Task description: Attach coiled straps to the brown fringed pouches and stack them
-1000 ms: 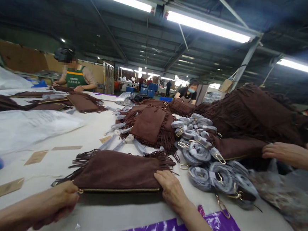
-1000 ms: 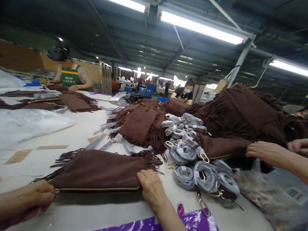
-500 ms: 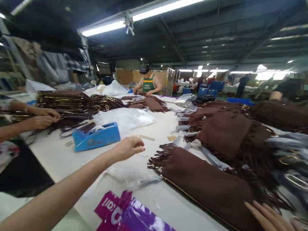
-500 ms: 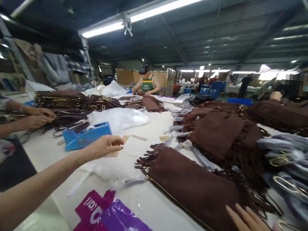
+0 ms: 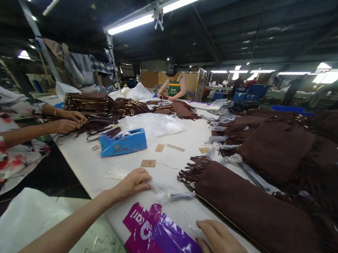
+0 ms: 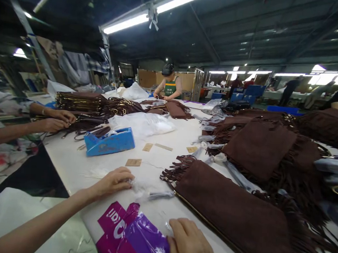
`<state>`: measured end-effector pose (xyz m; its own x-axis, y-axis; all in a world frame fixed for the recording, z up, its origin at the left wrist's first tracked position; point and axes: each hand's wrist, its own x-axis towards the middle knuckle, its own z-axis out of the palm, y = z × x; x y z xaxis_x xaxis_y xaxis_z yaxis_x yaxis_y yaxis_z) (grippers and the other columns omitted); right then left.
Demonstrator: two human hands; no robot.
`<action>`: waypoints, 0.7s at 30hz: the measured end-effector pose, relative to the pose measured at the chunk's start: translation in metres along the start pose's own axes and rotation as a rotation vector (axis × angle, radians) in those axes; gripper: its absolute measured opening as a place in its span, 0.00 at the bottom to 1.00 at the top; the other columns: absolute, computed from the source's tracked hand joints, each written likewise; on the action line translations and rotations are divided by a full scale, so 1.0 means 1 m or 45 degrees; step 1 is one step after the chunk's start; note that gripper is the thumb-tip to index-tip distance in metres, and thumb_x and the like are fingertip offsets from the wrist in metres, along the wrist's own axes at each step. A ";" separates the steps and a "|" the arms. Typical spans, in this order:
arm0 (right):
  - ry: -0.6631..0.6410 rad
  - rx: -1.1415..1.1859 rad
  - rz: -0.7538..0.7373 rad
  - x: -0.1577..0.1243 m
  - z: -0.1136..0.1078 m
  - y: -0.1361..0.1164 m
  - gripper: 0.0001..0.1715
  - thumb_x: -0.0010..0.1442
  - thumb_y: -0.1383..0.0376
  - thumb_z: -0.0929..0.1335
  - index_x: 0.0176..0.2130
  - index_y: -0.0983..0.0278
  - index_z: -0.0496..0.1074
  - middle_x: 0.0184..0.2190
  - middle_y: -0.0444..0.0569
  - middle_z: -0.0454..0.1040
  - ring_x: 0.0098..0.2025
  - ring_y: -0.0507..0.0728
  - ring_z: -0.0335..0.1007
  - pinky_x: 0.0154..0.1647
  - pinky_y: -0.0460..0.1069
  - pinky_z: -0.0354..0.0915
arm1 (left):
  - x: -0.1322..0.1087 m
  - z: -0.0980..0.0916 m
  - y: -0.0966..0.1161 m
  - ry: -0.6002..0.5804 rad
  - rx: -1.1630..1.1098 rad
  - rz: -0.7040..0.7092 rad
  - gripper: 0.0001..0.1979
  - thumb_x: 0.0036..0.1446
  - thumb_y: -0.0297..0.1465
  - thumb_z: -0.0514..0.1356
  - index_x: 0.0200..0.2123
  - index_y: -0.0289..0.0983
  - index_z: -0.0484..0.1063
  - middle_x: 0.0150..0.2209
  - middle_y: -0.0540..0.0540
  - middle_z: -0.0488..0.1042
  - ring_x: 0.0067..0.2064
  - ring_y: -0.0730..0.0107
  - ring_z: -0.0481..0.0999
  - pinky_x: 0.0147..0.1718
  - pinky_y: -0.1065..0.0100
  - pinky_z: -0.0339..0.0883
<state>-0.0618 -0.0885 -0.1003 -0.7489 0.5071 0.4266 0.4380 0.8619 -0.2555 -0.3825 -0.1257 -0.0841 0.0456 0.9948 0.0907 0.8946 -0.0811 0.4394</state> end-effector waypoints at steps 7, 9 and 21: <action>-0.112 -0.016 0.361 0.031 0.037 -0.011 0.03 0.57 0.67 0.63 0.31 0.60 0.66 0.31 0.46 0.68 0.34 0.56 0.68 0.34 0.50 0.65 | -0.001 0.009 -0.019 0.121 -0.188 0.013 0.11 0.53 0.37 0.56 0.38 0.40 0.72 0.39 0.46 0.70 0.43 0.65 0.68 0.44 0.67 0.61; -0.112 0.038 0.431 0.035 0.039 -0.012 0.04 0.58 0.67 0.63 0.30 0.60 0.66 0.30 0.45 0.68 0.33 0.55 0.68 0.33 0.48 0.63 | -0.001 0.009 -0.020 0.125 -0.208 0.017 0.11 0.53 0.37 0.56 0.38 0.40 0.72 0.39 0.46 0.70 0.43 0.65 0.68 0.44 0.67 0.61; -0.305 0.541 0.887 0.064 0.025 -0.006 0.06 0.47 0.66 0.64 0.20 0.63 0.66 0.20 0.42 0.67 0.26 0.53 0.64 0.27 0.46 0.54 | 0.008 0.003 -0.022 0.049 -0.268 0.064 0.09 0.51 0.34 0.59 0.36 0.41 0.73 0.37 0.48 0.70 0.43 0.66 0.68 0.44 0.68 0.60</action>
<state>-0.1249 -0.0616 -0.0926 -0.4837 0.8653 -0.1319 0.6501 0.2542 -0.7161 -0.4009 -0.1163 -0.0955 0.0671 0.9865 0.1492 0.7789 -0.1453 0.6100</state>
